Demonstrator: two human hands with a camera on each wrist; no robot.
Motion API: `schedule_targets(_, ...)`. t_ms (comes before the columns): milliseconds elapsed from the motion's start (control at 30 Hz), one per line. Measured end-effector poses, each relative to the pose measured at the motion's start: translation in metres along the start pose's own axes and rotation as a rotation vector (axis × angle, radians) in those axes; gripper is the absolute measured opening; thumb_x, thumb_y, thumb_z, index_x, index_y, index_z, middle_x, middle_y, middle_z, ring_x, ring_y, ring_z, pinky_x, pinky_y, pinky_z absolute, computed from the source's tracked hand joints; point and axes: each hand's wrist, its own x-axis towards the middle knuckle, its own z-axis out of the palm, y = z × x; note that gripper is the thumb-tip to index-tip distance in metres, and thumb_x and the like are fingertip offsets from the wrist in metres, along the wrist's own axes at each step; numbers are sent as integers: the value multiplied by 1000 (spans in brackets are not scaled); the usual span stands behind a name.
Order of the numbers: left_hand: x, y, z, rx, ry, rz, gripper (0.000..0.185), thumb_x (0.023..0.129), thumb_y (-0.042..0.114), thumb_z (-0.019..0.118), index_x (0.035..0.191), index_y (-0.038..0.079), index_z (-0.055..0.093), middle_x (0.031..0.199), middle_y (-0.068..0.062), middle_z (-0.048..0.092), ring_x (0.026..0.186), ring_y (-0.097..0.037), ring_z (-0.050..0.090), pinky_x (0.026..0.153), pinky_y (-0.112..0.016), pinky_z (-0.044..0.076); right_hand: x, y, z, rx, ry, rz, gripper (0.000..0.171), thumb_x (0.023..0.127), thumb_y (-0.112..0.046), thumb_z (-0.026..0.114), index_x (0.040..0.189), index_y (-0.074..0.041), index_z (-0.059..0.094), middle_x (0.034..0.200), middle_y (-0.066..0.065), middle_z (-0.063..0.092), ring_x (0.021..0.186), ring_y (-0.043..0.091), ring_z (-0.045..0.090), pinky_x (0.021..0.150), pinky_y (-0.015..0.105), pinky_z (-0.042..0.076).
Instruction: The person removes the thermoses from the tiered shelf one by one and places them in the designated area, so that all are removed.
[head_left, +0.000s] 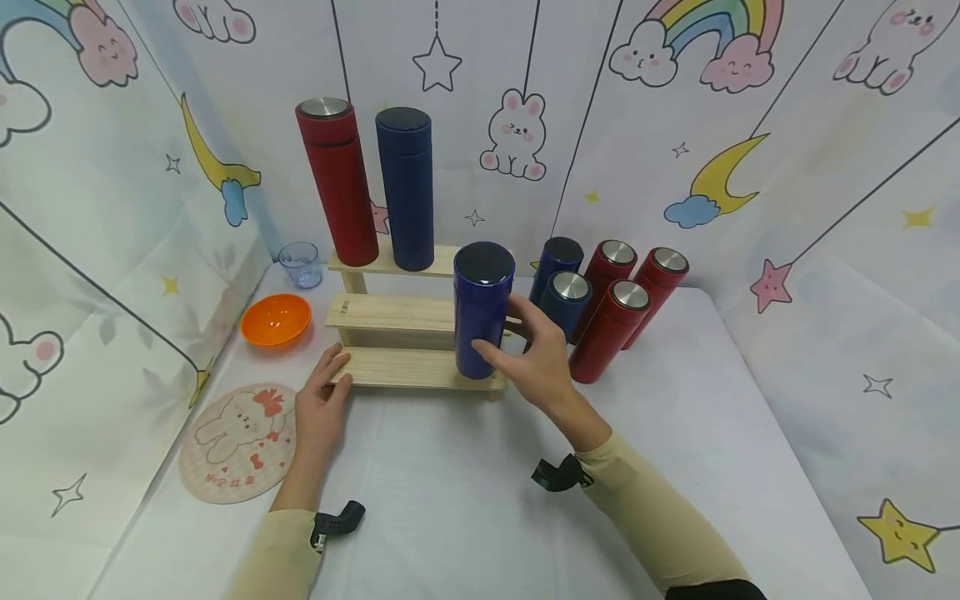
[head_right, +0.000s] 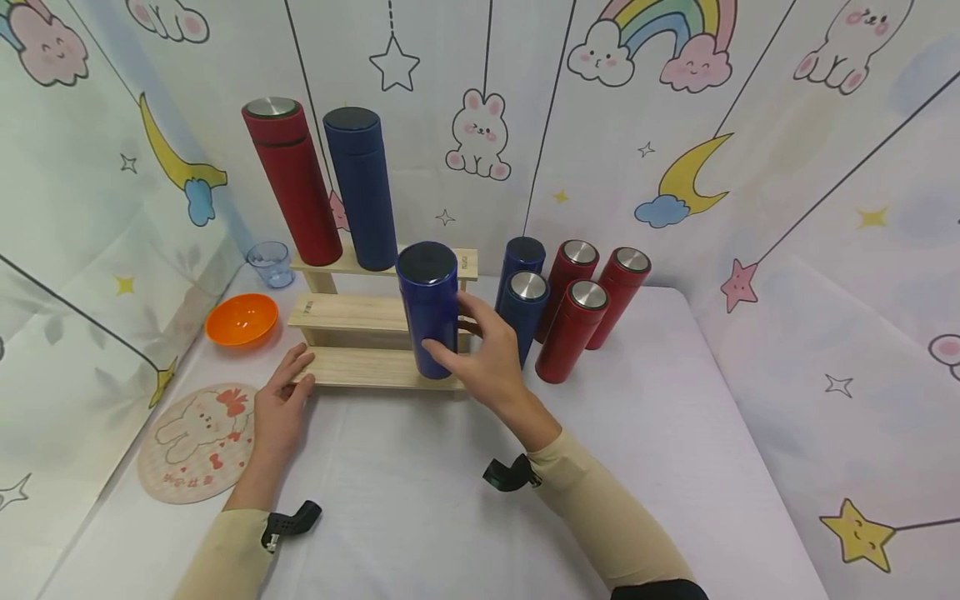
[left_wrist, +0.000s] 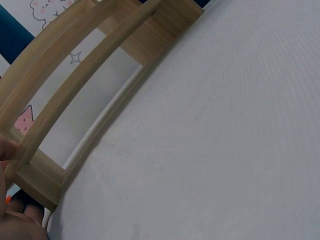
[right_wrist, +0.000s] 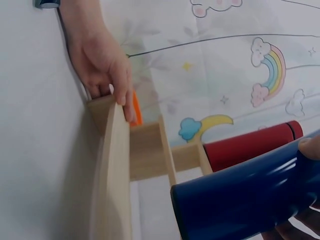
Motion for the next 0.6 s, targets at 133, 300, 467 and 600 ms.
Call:
schedule_targets(133,0,-1,0,-5,2,3,38,109,6,65,147,6,68,164,6,51,155,-11,38,117,-20,37,-6,1,-7,-25,10,1,67,89,-14,91,148,-5,62,141,9,70,126,26,70,102,46,58)
schedule_targets(300,0,0,0,-15,0,1,38,109,7,65,147,6,67,165,5,50,155,-12,39,117,-20,37,-11,3,-15,-35,23,11,69,87,-10,92,149,-4,62,141,11,70,125,30,70,102,49,58)
schedule_targets(467,0,-1,0,-23,-2,6,38,109,7,65,147,6,67,165,4,50,156,-13,38,116,-19,37,-16,5,-25,-36,45,15,69,86,-8,92,148,-6,63,138,10,71,120,30,72,99,53,59)
schedule_targets(600,0,0,1,-35,0,12,38,109,6,65,147,5,68,165,3,51,156,-14,39,117,-19,37,-20,7,-33,-41,63,18,69,85,-8,93,148,-7,64,138,8,71,119,28,72,99,52,59)
